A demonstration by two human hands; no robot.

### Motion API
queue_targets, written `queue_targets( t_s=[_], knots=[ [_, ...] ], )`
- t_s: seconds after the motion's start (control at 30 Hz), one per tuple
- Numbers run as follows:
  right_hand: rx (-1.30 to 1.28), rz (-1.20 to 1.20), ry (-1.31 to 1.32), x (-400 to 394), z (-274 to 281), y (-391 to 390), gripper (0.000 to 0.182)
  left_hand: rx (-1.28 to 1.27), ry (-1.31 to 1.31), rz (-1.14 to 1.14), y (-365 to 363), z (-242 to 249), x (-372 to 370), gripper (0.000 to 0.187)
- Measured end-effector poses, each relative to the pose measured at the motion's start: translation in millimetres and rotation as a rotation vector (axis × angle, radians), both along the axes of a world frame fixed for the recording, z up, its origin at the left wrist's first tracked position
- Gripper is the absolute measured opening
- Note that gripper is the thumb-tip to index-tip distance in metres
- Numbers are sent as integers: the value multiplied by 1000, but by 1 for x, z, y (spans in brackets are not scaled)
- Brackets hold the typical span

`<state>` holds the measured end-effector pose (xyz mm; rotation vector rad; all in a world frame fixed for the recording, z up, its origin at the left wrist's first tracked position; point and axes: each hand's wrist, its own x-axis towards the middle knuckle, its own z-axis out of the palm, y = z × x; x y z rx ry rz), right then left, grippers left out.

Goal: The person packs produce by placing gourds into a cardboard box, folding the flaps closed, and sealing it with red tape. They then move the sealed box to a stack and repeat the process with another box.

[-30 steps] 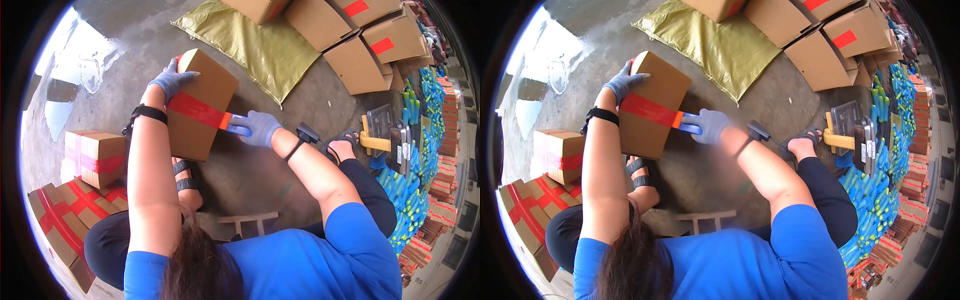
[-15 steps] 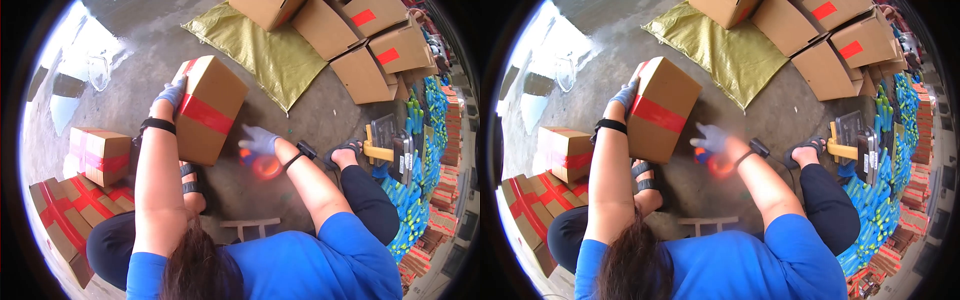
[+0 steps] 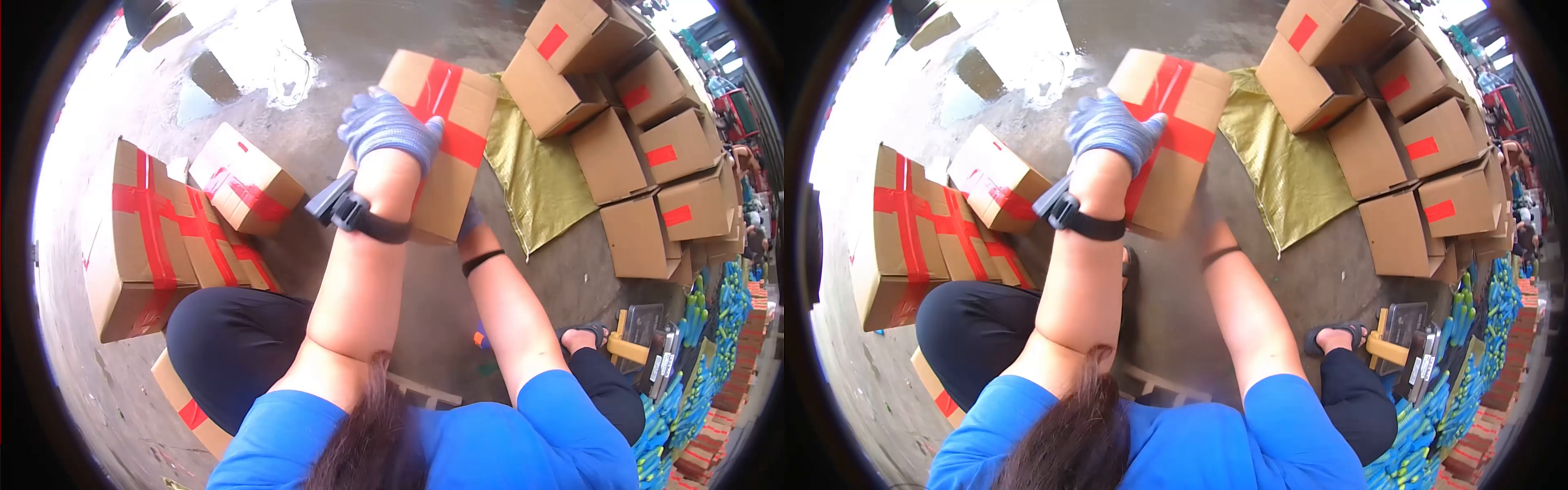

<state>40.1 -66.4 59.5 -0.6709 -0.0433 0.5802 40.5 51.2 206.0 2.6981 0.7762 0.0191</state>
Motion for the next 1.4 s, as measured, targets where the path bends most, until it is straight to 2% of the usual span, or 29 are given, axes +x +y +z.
queue_targets(
  t_s=[0.07,0.1,0.13,0.17,0.23,0.3,0.47,0.53,0.63,0.7,0.77,0.8,0.83,0.87,0.9,0.93,1.03,1.07,1.1,1.17,1.23,1.27,1.33,1.37,1.4],
  knots=[
    [-55,33,-142,23,54,47,90,168,-177,85,28,29,-21,89],
    [-83,51,-204,29,76,71,89,154,-235,152,45,46,-34,88],
    [-122,65,-261,33,94,97,87,195,-511,158,67,41,-40,86],
    [-169,81,-310,35,106,121,85,438,-785,174,81,38,-43,83],
    [-290,115,-372,23,108,159,82,394,-939,114,76,67,-63,79],
    [-396,158,-417,6,94,184,79,243,-1058,54,55,85,-75,74],
    [-570,265,-540,-26,74,229,70,90,-1246,54,32,87,-74,59],
    [-644,296,-628,-31,66,239,67,-30,-1397,-52,32,93,-70,53],
    [-827,286,-847,-33,61,220,62,-142,-1441,-185,34,89,-57,44],
    [-941,296,-1047,-46,58,183,59,-834,-1392,-228,18,86,-54,40],
    [-1060,331,-1176,-53,52,125,56,-993,-1234,-228,8,84,-50,35],
    [-1176,352,-1208,-49,42,77,54,-800,-1238,-402,12,65,-39,36],
    [-1276,377,-1200,-48,32,37,53,-845,-1183,-429,8,57,-31,35],
    [-1507,238,-1287,-40,0,-16,56,-1009,-1098,-385,-3,52,-28,35],
    [-1676,183,-1231,-28,-13,-77,56,-1162,-1003,-335,-15,47,-24,35],
    [-1845,184,-1070,-20,-8,-143,59,-1177,-990,-355,-26,37,-18,35],
    [-2343,-125,-662,-12,-25,-338,62,-1321,-807,-459,-70,5,-5,35],
    [-2470,-99,-429,-16,0,-380,62,-1311,-737,-485,-85,-4,-3,36],
    [-2489,-155,-282,-25,15,-414,63,-1299,-671,-511,-100,-11,1,36],
    [-2600,-315,-229,-35,19,-478,57,-1347,-562,-523,-136,-26,4,34],
    [-2568,-304,-43,-35,32,-527,61,-1412,-455,-590,-167,-46,10,34],
    [-2564,-296,-32,-34,28,-547,61,-1371,-423,-635,-180,-52,10,34],
    [-2664,-368,63,-25,17,-589,73,-1360,-376,-659,-210,-65,11,35],
    [-2662,-360,70,-18,12,-607,73,-1329,-356,-686,-222,-73,12,35],
    [-2669,-364,118,-11,11,-621,83,-1319,-324,-691,-234,-78,12,34]
  ],
)
